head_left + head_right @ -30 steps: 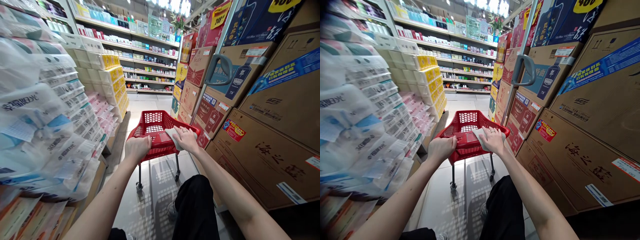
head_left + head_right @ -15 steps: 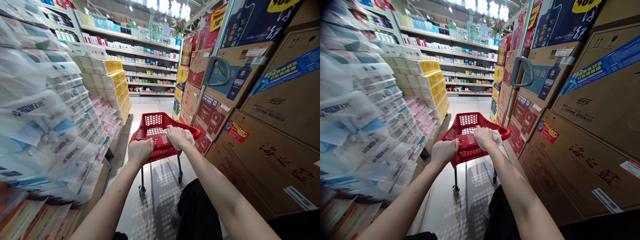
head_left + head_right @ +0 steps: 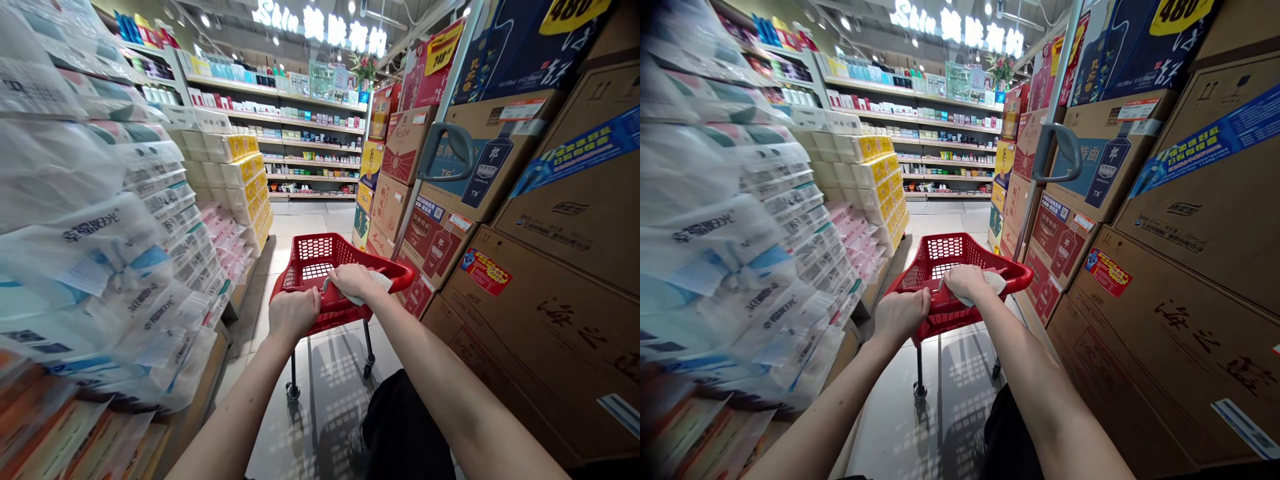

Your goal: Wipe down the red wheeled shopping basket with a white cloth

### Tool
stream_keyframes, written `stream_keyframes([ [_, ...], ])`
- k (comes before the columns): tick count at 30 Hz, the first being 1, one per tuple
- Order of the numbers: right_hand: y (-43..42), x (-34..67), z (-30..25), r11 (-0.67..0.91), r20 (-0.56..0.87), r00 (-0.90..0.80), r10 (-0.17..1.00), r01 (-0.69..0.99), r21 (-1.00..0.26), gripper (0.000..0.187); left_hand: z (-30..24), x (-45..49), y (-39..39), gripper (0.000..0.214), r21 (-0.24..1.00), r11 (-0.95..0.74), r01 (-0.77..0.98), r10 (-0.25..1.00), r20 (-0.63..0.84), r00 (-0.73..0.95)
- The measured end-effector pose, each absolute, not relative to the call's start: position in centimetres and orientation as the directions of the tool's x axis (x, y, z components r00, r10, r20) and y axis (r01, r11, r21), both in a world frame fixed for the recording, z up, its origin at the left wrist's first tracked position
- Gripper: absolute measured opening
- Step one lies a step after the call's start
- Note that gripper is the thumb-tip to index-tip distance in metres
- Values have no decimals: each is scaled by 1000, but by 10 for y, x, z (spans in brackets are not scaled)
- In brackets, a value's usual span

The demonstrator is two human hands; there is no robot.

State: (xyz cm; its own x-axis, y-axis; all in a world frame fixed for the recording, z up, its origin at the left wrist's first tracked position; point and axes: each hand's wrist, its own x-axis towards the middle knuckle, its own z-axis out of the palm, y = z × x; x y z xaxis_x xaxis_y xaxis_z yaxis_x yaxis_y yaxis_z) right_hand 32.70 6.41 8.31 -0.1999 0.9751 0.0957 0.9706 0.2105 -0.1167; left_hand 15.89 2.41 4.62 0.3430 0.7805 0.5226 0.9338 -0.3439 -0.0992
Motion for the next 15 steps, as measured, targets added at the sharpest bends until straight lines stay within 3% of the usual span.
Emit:
stream_keyframes([
  [5, 40, 314, 76, 264, 283, -232, 931, 961, -79, 55, 45, 151, 29, 58, -131, -338, 932, 763, 541, 352],
  [9, 15, 307, 64, 295, 489, -230, 841, 954, -60, 45, 46, 145, 32, 58, -177, -345, 922, 744, 546, 384],
  [12, 14, 309, 64, 312, 490, -243, 837, 948, -62, 43, 47, 145, 31, 57, -185, -362, 914, 734, 547, 401],
  [15, 27, 317, 72, 318, 364, -269, 892, 945, -80, 47, 46, 147, 29, 57, -165, -357, 919, 740, 551, 386],
])
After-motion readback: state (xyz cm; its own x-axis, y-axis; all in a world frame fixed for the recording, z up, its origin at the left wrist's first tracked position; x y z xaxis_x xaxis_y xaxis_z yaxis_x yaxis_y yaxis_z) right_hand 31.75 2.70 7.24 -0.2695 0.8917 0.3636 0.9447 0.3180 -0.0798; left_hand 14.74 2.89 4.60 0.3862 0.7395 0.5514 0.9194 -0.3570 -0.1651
